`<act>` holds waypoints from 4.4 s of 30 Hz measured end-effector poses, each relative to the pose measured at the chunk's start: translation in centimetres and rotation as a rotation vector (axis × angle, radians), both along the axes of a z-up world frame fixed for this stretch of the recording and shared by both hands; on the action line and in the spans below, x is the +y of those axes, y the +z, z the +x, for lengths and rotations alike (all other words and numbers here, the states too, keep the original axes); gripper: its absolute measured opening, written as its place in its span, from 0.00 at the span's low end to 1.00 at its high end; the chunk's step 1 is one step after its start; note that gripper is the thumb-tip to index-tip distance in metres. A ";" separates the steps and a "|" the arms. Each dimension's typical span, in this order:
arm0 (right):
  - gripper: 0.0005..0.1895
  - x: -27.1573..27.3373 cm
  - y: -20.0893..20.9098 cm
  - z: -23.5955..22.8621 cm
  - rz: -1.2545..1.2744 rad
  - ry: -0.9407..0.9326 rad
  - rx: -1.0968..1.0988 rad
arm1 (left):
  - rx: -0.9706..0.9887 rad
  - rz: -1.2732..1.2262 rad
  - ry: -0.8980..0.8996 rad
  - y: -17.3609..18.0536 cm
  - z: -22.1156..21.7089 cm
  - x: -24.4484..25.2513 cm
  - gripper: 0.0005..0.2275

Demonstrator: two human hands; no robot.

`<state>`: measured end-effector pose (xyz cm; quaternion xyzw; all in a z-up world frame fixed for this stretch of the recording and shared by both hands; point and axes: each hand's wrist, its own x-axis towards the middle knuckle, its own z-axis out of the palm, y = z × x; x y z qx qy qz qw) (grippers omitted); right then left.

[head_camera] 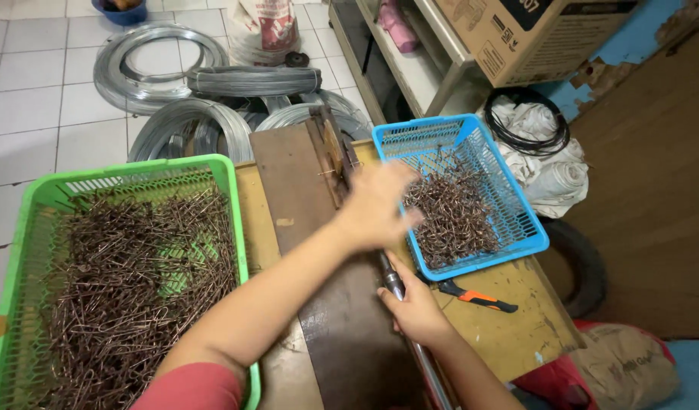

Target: Processing small metal wire parts using a manual lever-operated jig

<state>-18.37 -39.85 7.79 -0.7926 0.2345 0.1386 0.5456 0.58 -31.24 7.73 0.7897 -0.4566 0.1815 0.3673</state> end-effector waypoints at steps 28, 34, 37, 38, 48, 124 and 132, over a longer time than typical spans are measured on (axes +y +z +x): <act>0.30 -1.4 -7.1 2.0 -0.454 0.141 -0.101 | 0.006 0.437 -0.198 -4.9 -2.7 -3.7 0.40; 0.22 -1.4 -7.9 1.9 -0.535 0.171 -0.128 | -0.018 0.461 -0.184 -5.4 -2.9 -3.9 0.40; 0.19 -0.9 -6.7 1.6 -0.498 0.150 -0.059 | -0.012 0.432 -0.186 -5.4 -3.2 -3.8 0.39; 0.14 -1.0 -6.7 1.6 -0.484 0.166 -0.073 | -0.011 0.447 -0.183 -5.2 -3.2 -3.8 0.39; 0.18 -2.5 -9.6 2.2 -0.497 0.202 -0.146 | -0.021 0.484 -0.127 -6.6 -3.0 -4.7 0.37; 0.43 -3.1 3.9 1.5 0.367 0.063 -0.133 | 0.670 0.157 0.661 -10.5 10.6 7.2 0.10; 0.41 -3.1 4.7 2.1 0.387 0.042 -0.164 | 0.772 0.159 0.547 -12.0 11.7 7.1 0.10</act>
